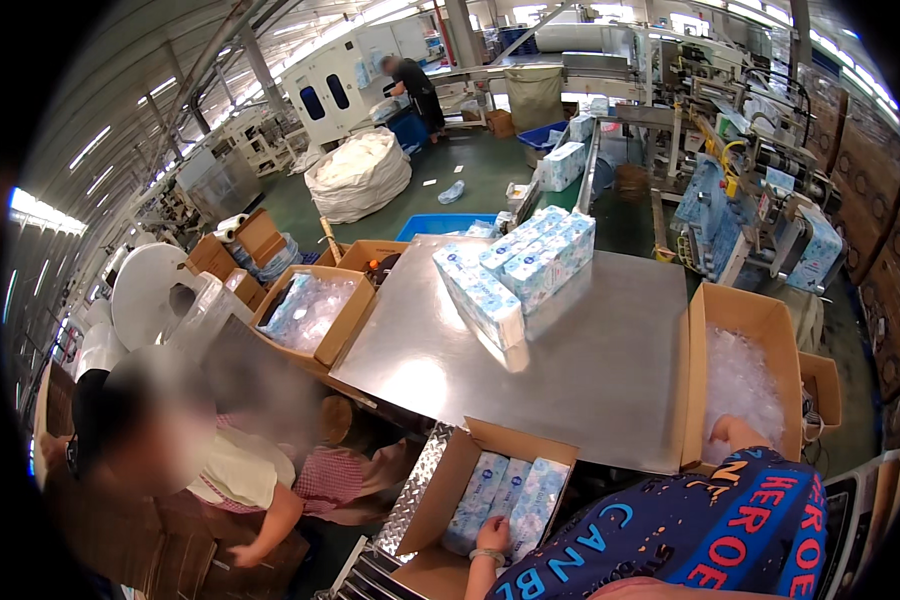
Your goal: The person packs packages of tissues into cardboard boxes and then places the filled boxes onto a conveyor belt that seals them with yellow tape.
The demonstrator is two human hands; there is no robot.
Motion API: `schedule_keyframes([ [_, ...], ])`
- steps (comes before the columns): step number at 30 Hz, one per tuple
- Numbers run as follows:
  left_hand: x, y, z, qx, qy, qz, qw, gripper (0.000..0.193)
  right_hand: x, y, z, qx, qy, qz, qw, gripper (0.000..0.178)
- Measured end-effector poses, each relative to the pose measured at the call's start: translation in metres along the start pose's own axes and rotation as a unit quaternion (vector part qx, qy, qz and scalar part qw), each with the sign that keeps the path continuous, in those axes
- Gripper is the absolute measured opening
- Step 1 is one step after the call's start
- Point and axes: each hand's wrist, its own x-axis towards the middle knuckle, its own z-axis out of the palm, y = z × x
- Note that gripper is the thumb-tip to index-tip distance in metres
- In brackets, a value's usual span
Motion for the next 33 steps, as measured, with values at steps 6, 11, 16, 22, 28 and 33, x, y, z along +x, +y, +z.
schedule_keyframes([
  [6,0.022,-0.022,0.031,0.05,0.009,0.126,0.991,0.04,0.032,0.059,0.005,-0.029,0.19,-0.007,0.981,0.032],
  [11,0.008,-0.025,0.011,-0.001,0.016,0.005,1.0,0.042,0.004,0.036,-0.048,0.097,0.342,0.054,0.933,0.022],
  [16,0.008,-0.019,0.014,-0.055,0.057,0.116,0.99,0.038,-0.076,-0.078,-0.172,0.642,0.321,-0.246,0.652,0.011],
  [22,-0.014,0.167,-0.026,-0.256,0.012,0.124,0.959,0.032,-0.208,-0.249,-0.204,0.639,-0.065,-0.464,0.61,0.006],
  [28,-0.034,0.263,-0.056,-0.6,0.025,0.091,0.795,0.028,-0.243,-0.375,-0.115,0.277,-0.028,-0.676,0.682,0.013],
  [33,-0.057,0.192,-0.074,-0.347,0.239,0.066,0.904,0.019,-0.307,-0.436,-0.056,0.141,0.148,-0.758,0.62,0.024],
])
